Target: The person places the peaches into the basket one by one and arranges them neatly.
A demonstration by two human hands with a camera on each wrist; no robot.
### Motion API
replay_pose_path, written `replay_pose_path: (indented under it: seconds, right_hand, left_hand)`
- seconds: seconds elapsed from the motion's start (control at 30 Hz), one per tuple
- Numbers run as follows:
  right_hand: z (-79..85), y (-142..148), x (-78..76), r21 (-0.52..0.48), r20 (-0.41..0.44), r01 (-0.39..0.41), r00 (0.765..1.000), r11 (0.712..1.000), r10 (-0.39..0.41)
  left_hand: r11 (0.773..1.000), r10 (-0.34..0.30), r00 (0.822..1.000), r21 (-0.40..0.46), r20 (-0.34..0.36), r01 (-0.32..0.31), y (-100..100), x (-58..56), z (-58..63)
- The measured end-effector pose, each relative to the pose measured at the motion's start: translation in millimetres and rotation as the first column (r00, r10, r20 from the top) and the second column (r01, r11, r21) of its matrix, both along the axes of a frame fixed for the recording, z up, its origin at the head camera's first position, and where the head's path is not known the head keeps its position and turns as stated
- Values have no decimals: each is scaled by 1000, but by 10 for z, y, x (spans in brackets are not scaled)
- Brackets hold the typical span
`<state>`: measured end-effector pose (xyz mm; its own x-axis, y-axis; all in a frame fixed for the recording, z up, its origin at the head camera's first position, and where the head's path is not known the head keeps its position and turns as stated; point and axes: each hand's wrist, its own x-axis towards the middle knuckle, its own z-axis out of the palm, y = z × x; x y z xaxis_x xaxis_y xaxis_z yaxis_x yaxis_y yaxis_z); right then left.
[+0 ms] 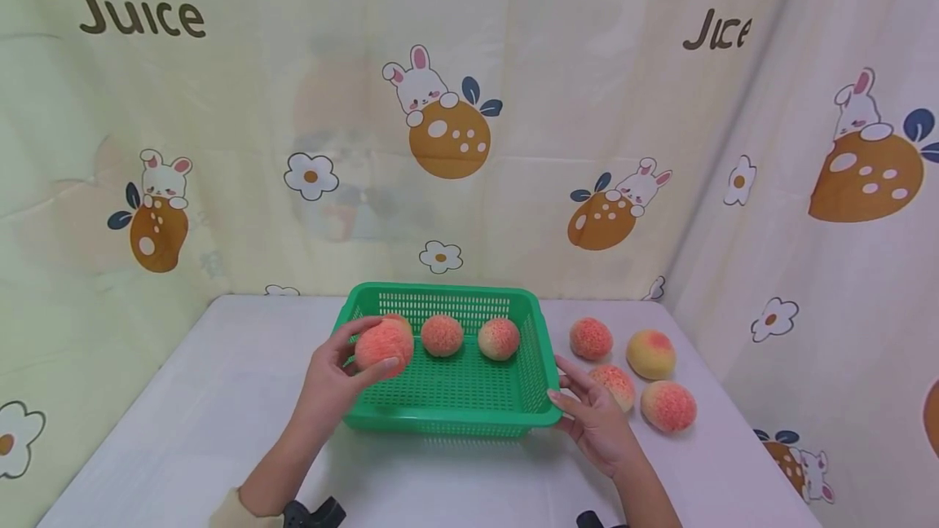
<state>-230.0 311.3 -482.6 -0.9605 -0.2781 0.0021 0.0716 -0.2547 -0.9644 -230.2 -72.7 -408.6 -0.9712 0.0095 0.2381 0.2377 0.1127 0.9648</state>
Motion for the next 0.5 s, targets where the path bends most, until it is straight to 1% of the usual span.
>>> replay_pose_path:
  seconds: [0.13, 0.23, 0.33, 0.5]
  right_hand:
    - [-2, -2, 4, 4, 4, 3, 1000, 1000, -3]
    - [6, -8, 10, 8, 6, 9, 1000, 1000, -9]
    - [21, -11, 18, 9, 2, 12, 1000, 1000, -12]
    - [41, -16, 32, 6, -7, 5, 1000, 1000, -5]
  left_hand:
    - [1000, 11, 1000, -14, -4, -11, 82, -37, -6]
    - [999, 13, 1000, -32, 14, -12, 138, -57, -8]
    - [999, -5, 999, -33, 32, 6, 198, -78, -9]
    - [998, -52, 998, -34, 28, 53, 297, -118, -16]
